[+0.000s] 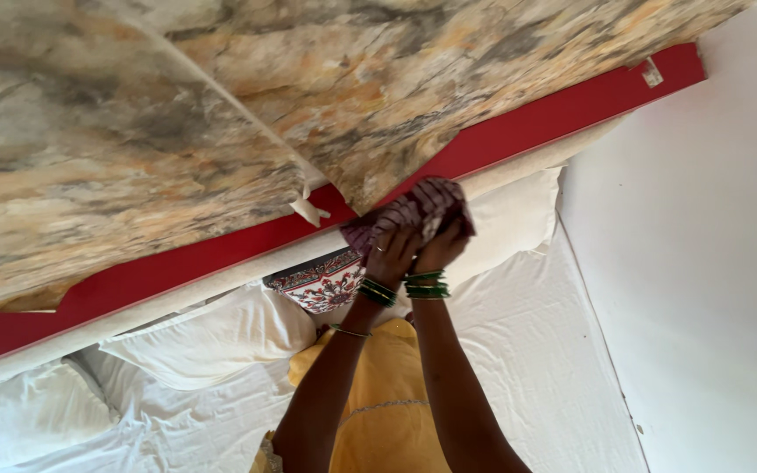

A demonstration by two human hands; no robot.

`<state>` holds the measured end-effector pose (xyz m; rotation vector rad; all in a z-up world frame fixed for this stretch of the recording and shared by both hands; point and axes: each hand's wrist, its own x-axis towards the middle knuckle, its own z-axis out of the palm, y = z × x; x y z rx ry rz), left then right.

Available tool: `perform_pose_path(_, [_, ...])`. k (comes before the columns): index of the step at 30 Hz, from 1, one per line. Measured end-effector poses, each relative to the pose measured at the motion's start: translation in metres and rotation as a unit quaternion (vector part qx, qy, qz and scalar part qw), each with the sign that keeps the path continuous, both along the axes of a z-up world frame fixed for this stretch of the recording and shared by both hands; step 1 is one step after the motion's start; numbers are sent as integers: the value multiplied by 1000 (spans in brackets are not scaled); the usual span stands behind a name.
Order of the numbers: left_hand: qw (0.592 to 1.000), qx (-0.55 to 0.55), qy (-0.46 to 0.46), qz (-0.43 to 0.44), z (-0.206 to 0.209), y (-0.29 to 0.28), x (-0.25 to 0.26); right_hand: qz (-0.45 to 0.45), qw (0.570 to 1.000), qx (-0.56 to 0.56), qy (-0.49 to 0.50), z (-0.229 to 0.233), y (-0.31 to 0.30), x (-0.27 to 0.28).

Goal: The person wipes a red painted wall section with a maroon cloth. They stand on a bed to reach the wall, which is located above a teal painted band and a marble-patterned ceiling. The person uses both hands to rub the cloth along the wall surface.

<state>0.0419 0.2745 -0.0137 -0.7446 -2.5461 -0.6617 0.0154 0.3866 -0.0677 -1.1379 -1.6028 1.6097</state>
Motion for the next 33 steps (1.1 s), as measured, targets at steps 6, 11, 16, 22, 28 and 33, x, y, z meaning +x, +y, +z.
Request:
perform_pose_path(6, [971,-89,157,156,21,29,-48,34,987,-39,150,63,44,-43])
perform_pose_path(11, [943,-176,43,279,20,7,-70,328,837,406,-164,71,22,-85])
perform_pose_path(16, [955,-145,-95,242,27,-30,-60,404,738,519,-149,97,-26,-70])
perform_pose_path(22, [948,-66,-119,289,45,-59,-38,456,707,531,-102,80,-62,-49])
perform_pose_path(28, [952,-103,-111,264,29,-21,-45,446,703,545,-99,41,28,-64])
perform_pose_path(33, [963,-67,-154,213,29,35,-66,454,701,536,-123,54,108,-93])
